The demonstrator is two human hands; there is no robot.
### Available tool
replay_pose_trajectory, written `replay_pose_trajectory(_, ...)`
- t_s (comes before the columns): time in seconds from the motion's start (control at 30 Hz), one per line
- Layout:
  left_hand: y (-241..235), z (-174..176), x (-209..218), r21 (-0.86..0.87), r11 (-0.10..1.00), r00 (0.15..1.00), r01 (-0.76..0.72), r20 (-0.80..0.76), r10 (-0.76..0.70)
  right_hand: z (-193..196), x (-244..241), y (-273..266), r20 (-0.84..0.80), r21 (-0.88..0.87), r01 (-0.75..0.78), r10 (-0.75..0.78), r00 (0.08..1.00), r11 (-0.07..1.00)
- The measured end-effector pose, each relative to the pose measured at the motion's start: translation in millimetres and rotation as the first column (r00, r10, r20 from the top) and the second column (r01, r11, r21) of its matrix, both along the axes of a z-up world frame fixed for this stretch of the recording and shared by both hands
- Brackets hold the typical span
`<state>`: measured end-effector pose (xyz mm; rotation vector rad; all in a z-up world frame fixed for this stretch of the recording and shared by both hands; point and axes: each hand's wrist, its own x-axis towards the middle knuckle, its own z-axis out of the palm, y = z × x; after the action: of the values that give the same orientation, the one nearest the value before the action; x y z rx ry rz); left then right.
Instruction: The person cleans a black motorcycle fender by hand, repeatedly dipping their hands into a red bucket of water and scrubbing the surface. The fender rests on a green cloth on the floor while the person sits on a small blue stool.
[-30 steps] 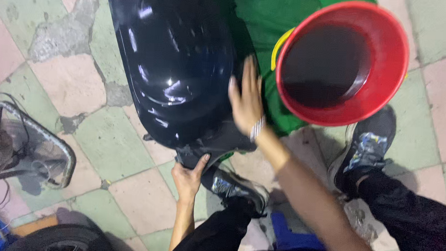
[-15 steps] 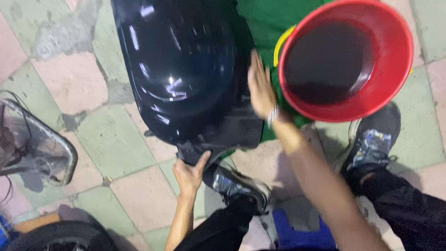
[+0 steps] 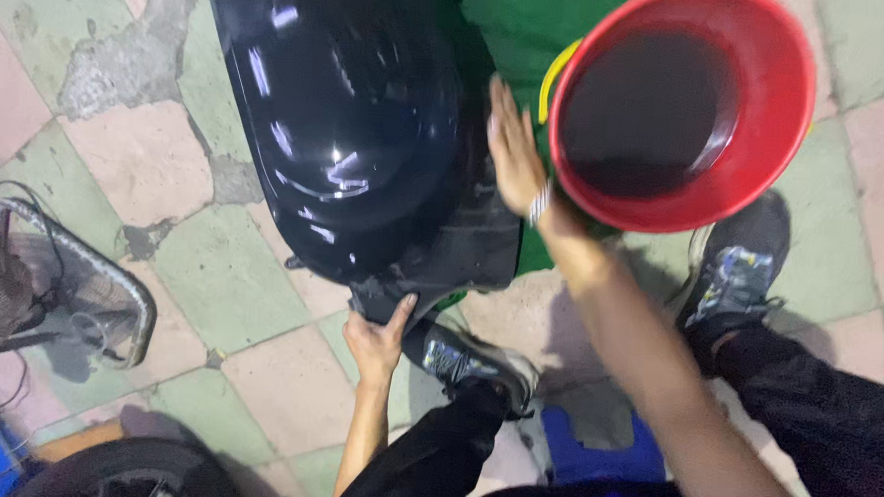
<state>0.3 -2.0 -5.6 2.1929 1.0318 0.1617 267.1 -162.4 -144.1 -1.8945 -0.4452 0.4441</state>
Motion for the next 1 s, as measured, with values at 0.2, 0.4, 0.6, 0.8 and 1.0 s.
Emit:
replay_pose_trajectory(0.2,12.8,-30.3,-27.0,-0.055,0.994,0.995,-0.094,-0.043,0.091,19.0,-37.3,-12.0,-0.009,-0.017,-0.027,0.027,1.000,0.999)
replay_pose_trajectory(0.4,2.8,3.7,-0.2,-0.044,0.997,0.998,-0.064,-0.028,0.062,2.3,4.1,7.1,0.016,0.079,-0.002,0.001,1.000,0.997)
replay_pose_trajectory(0.6,6.8,-9.2,-7.6,0.032,0.997,0.997,-0.065,-0.029,0.066,-10.5,-2.1,2.0,0.022,0.043,-0.042,0.042,0.999,0.998)
replay_pose_trajectory(0.8,6.4,-6.4,-6.2,-0.040,0.994,0.994,-0.097,-0.046,0.096,4.1,3.2,5.0,0.013,0.087,-0.028,0.027,1.000,0.996)
replay_pose_trajectory(1.0,2.0,5.1,7.2,-0.010,1.000,1.000,-0.013,0.023,0.014,-1.9,-6.9,1.3,0.060,0.008,-0.067,0.066,0.996,0.998)
